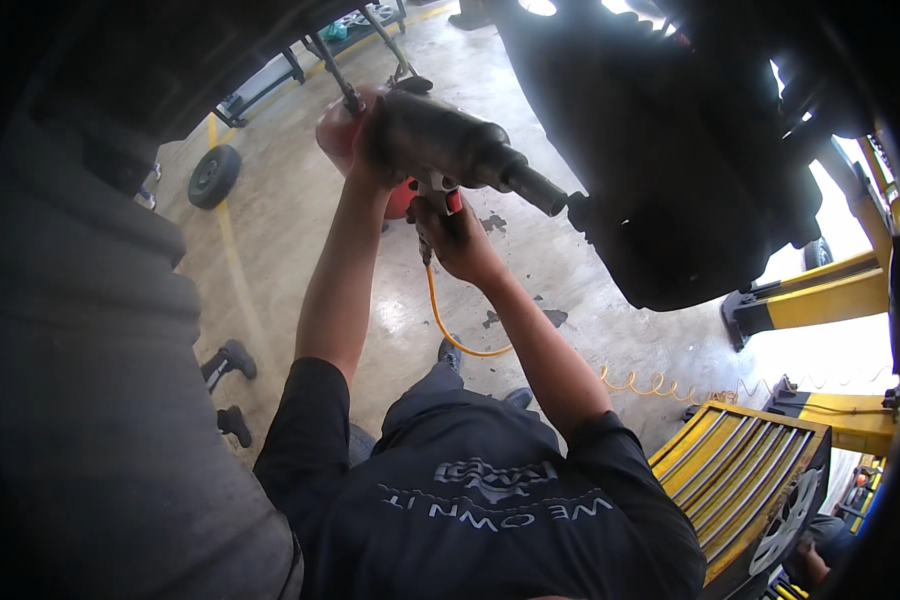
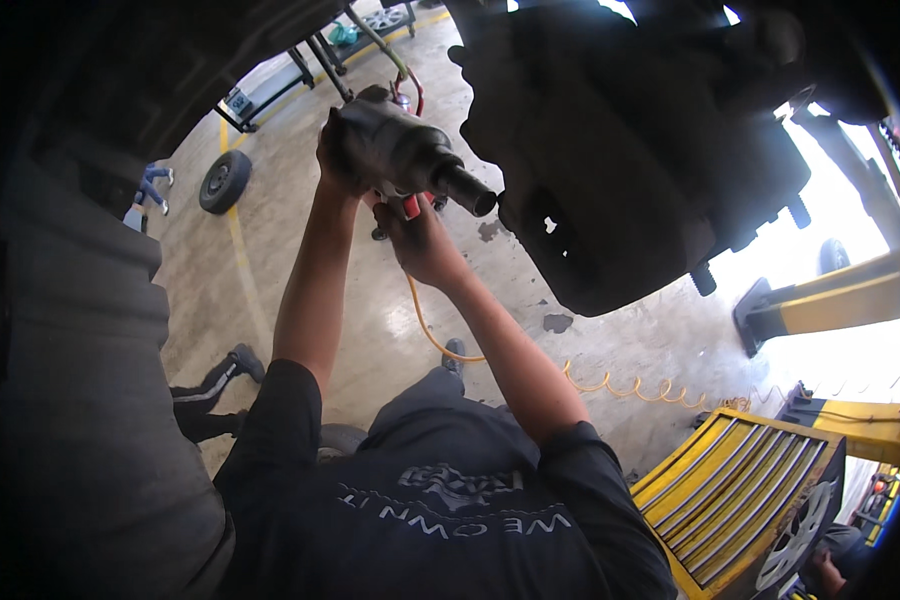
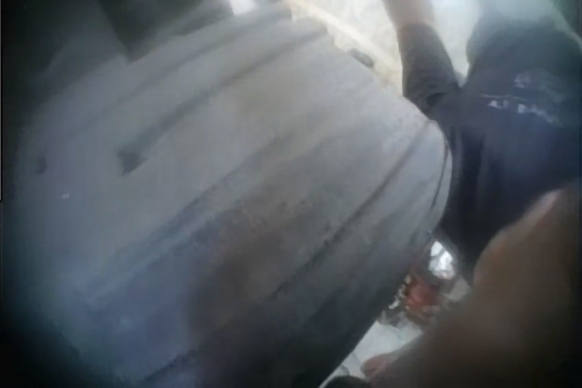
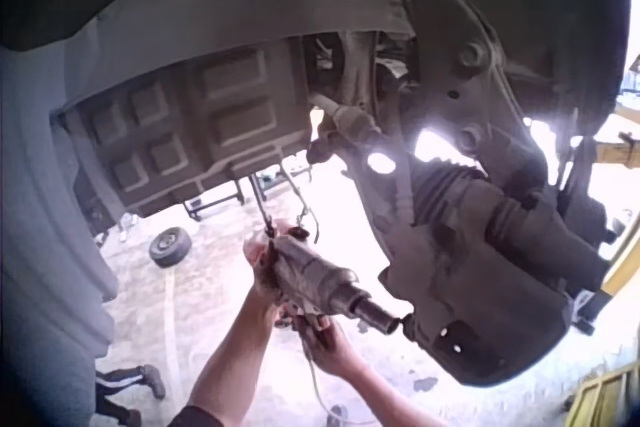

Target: The person attaches a socket to a pneumatic impact wrench to loosen bolts under a raised vehicle, loosens bolts using a breaker bar, and operates the pneumatic impact wrench under the vehicle again.

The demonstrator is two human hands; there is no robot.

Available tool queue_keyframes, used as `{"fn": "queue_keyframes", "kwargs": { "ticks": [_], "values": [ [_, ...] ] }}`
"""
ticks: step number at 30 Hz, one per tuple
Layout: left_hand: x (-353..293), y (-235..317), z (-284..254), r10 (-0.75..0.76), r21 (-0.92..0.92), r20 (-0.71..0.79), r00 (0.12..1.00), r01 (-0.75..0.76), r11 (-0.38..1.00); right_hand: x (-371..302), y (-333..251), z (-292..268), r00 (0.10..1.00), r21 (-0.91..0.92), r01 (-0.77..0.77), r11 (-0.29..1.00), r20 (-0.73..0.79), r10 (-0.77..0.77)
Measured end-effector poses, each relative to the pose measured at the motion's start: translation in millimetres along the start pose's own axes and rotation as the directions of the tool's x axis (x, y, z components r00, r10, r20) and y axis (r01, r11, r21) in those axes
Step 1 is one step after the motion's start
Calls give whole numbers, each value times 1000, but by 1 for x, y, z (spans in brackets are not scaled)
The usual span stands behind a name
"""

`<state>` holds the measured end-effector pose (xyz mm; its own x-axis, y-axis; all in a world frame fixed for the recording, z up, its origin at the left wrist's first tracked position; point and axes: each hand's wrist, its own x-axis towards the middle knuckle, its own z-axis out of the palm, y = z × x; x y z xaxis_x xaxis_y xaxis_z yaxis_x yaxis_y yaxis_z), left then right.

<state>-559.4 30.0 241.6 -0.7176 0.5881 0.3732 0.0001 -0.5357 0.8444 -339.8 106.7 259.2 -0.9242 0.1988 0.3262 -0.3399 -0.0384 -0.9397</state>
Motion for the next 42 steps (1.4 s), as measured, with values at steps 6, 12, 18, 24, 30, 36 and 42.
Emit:
{"fn": "queue_keyframes", "kwargs": {
  "ticks": [6, 12, 18, 24, 30, 36, 42],
  "values": [
    [17, 12, 21, -53, -438, 308, 950, 191, 879, 12, 9, -4, 999, 13, 37, 999, -39, -36],
    [22, 32, 49, -101, -435, 406, 908, 289, 853, 16, 12, -11, 1000, 29, 9, 1000, -13, -8],
    [27, 49, 81, -122, -144, 278, 953, 167, 975, 30, 26, -10, 981, -12, 167, 986, -95, -167],
    [51, 62, 87, -110, -100, 355, 928, 155, 983, 55, 28, -19, 973, 51, 220, 974, -80, -215],
    [61, 70, 88, -18, -32, 384, 923, 33, 999, 78, 37, -29, 994, 171, 113, 979, -14, -112],
    [49, 104, 96, -414, 155, 197, 889, 389, 908, 57, -13, 30, 979, 536, 169, 827, -187, -79],
    [63, 92, 59, -99, 663, 441, 892, -249, 705, 55, 9, 31, 993, 701, 83, 709, -118, 1]
  ]
}}
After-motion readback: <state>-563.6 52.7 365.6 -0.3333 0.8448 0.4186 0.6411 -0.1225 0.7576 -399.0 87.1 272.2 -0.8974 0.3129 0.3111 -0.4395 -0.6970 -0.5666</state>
